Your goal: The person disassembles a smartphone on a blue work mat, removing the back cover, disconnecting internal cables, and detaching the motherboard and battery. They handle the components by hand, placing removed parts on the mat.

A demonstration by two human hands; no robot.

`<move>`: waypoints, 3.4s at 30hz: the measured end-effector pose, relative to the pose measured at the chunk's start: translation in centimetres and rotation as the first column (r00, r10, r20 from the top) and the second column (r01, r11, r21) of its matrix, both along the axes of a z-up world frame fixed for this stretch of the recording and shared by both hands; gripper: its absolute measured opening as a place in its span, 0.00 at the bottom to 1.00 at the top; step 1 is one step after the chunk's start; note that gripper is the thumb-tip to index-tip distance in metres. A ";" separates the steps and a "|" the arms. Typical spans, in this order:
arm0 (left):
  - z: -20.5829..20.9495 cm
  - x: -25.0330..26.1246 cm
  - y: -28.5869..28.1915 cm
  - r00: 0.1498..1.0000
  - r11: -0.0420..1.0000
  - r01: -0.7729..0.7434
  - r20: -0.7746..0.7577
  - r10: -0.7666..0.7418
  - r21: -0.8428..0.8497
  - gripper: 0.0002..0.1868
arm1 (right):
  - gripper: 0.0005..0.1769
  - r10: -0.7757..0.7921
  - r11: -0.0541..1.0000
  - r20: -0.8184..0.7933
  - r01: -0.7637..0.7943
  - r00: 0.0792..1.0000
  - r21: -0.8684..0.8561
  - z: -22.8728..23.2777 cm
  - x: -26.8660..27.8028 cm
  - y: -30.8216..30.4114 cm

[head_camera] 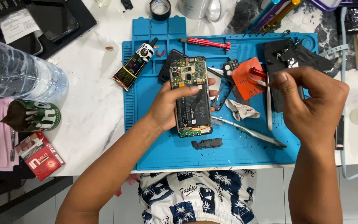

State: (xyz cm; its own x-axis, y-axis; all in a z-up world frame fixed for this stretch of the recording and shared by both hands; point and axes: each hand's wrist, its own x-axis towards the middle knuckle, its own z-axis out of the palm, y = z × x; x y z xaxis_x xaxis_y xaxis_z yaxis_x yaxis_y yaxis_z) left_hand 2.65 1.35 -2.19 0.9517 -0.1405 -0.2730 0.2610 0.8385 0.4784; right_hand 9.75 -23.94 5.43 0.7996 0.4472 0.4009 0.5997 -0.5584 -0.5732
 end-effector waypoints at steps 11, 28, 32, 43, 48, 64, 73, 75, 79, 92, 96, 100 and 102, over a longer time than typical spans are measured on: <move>0.8 -0.1 2.0 0.990 0.974 0.039 0.140 -0.007 -0.225 0.38 | 0.32 0.195 0.919 -0.212 -0.254 0.958 -0.302 -1.7 1.3 3.6; 0.5 0.1 3.5 0.955 0.934 -0.069 0.249 0.163 -0.350 0.38 | 0.50 0.189 0.848 0.092 -0.116 0.978 -0.517 -4.6 -1.8 7.5; 0.4 0.0 3.6 0.950 0.928 -0.047 0.271 0.156 -0.371 0.37 | 0.50 0.197 0.876 0.116 -0.121 0.974 -0.466 -4.6 -2.0 7.6; 0.1 0.2 3.8 0.952 0.929 -0.061 0.257 0.164 -0.366 0.38 | 0.54 -0.012 0.926 -0.258 -0.086 0.966 -0.367 -4.8 -1.6 6.2; 0.3 0.3 4.0 0.960 0.921 -0.106 0.203 0.193 -0.374 0.43 | 0.18 0.000 0.997 -0.201 -0.015 0.980 -0.073 -4.9 -1.2 4.3; 1.4 0.4 5.2 0.944 0.914 -0.283 0.083 0.319 -0.290 0.47 | 0.21 0.411 0.798 -0.169 -0.444 0.896 -0.408 -2.5 -7.1 3.3; -0.3 0.5 4.9 0.934 0.927 -0.135 0.268 0.237 -0.351 0.41 | 0.07 0.404 0.742 -0.313 -0.508 0.860 -0.437 -3.9 -8.5 2.9; -0.3 0.3 4.8 0.919 0.939 -0.132 0.315 0.236 -0.318 0.41 | 0.15 0.321 0.784 -0.355 -0.456 0.878 -0.420 -4.3 -8.9 2.6; -0.5 0.4 4.9 0.906 0.938 -0.099 0.360 0.223 -0.331 0.38 | 0.14 0.257 0.805 -0.436 -0.441 0.862 -0.396 -4.0 -8.9 2.8; -1.9 0.5 3.0 0.935 0.921 0.028 0.335 0.113 -0.390 0.34 | 0.06 0.321 0.947 -0.404 -0.287 0.857 0.144 -1.0 -5.6 5.9; -2.2 0.5 2.8 0.945 0.904 0.039 0.311 0.106 -0.426 0.34 | 0.05 0.364 0.931 -0.382 -0.315 0.849 0.185 -1.5 -4.8 7.1; -2.2 0.5 2.9 0.940 0.903 0.043 0.323 0.108 -0.427 0.32 | 0.04 0.381 0.923 -0.374 -0.324 0.845 0.208 -1.7 -4.5 7.2; -2.0 0.5 2.9 0.944 0.906 0.015 0.304 0.127 -0.423 0.34 | 0.05 0.378 0.922 -0.413 -0.294 0.829 0.254 -2.1 -4.2 6.7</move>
